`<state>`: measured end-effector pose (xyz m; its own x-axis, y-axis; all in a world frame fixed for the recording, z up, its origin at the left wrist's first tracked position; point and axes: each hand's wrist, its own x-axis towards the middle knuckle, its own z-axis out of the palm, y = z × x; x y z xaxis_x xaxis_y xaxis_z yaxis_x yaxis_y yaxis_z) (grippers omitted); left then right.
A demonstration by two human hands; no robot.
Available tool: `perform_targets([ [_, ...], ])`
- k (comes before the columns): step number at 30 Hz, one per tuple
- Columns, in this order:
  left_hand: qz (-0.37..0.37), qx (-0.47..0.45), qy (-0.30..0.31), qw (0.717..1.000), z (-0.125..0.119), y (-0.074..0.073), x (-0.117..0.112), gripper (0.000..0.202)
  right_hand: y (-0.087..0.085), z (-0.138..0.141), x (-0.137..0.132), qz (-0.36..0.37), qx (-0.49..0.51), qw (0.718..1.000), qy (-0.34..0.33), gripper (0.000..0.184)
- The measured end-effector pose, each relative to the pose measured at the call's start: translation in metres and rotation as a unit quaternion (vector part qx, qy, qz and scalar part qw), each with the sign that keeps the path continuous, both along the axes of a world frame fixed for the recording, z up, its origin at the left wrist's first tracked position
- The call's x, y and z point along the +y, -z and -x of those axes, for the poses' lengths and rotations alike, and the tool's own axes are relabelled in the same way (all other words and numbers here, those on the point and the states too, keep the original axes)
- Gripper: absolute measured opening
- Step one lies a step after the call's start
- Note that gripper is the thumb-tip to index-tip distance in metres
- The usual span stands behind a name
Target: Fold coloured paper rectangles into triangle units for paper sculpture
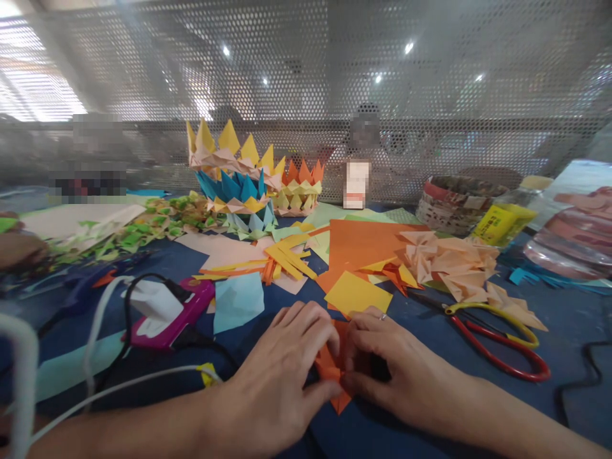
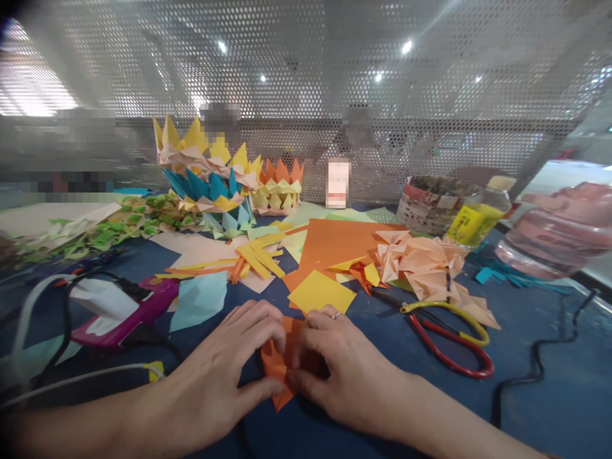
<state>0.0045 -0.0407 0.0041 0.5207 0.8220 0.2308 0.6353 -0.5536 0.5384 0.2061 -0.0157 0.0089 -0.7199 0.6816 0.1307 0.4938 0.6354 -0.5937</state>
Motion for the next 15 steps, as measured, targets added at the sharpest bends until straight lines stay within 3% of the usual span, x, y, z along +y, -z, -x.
perform_targets([
  [5,0.040,-0.006,-0.018,0.999,0.0004,-0.0008,0.0035,0.032,0.0009,-0.0007,0.0004,0.001,-0.001,1.000,0.011,0.012],
  [15,0.030,0.001,-0.006,1.000,0.0011,0.0002,0.0044,0.032,0.0015,0.0040,-0.0029,-0.019,-0.014,0.999,0.042,0.017],
])
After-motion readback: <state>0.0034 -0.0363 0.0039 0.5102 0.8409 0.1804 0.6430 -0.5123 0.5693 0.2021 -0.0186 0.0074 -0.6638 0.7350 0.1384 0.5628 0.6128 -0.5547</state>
